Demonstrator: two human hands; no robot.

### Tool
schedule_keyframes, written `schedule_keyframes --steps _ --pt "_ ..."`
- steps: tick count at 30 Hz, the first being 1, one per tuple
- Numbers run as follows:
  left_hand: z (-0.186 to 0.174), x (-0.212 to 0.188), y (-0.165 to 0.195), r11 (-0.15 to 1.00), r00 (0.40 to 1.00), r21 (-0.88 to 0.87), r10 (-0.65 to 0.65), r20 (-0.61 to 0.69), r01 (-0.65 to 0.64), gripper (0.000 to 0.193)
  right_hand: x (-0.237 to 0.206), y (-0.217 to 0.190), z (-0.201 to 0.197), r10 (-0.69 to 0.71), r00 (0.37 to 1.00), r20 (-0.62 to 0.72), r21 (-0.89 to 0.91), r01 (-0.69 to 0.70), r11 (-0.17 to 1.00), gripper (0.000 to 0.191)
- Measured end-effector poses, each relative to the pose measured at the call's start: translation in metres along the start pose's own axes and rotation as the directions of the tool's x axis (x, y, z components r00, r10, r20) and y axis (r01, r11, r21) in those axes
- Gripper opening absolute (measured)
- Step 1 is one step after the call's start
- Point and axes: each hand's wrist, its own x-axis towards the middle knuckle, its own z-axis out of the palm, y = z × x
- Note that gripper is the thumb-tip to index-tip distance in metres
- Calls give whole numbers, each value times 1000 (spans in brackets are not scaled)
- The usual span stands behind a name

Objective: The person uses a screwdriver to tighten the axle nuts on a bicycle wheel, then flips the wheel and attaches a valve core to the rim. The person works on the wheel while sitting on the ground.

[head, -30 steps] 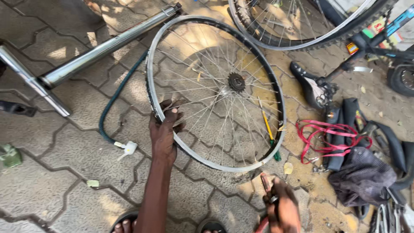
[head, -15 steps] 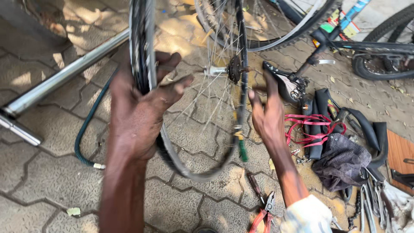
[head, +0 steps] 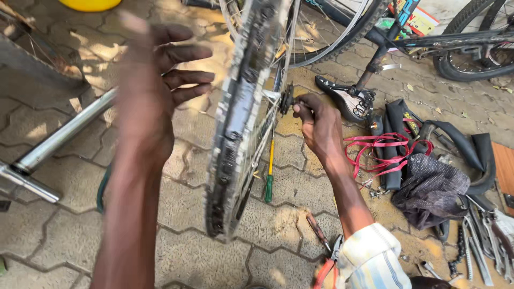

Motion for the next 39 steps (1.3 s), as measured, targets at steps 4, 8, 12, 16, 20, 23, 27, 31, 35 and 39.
schedule_keyframes --steps 4,8,12,16,20,23,27,31,35,39 --pt "30 51 -92 862 955 475 -267 128 177 62 0 10 -7 -94 995 15 120 91 989 24" --pt "36 61 -145 937 900 304 -275 339 172 51 -5 21 -4 -88 996 -22 73 90 993 24" --pt "31 75 -150 746 775 -319 -398 490 585 37 -8 27 3 -298 941 -163 -15 299 954 24" --pt "33 92 -143 873 829 -170 -349 436 457 39 -8 27 0 -418 890 -183 -46 417 908 27" --pt "32 94 -151 901 830 -83 -353 431 426 42 -1 24 -2 -388 913 -127 -54 384 922 24" --pt "30 84 -163 891 805 -34 -392 446 453 44 7 22 -4 -6 1000 7 153 5 988 23" --pt "26 71 -176 882 783 7 -421 457 470 46 10 23 -12 14 990 144 287 -55 956 23" --pt "23 72 -183 880 782 -5 -420 461 475 49 0 25 -9 -230 973 -17 -78 228 971 27" --pt "28 82 -188 895 795 12 -402 454 446 52 -1 35 -5 -410 907 -91 -239 380 893 28" --pt "28 88 -193 901 801 30 -401 445 434 55 15 48 -7 -311 950 -20 -163 304 939 23"
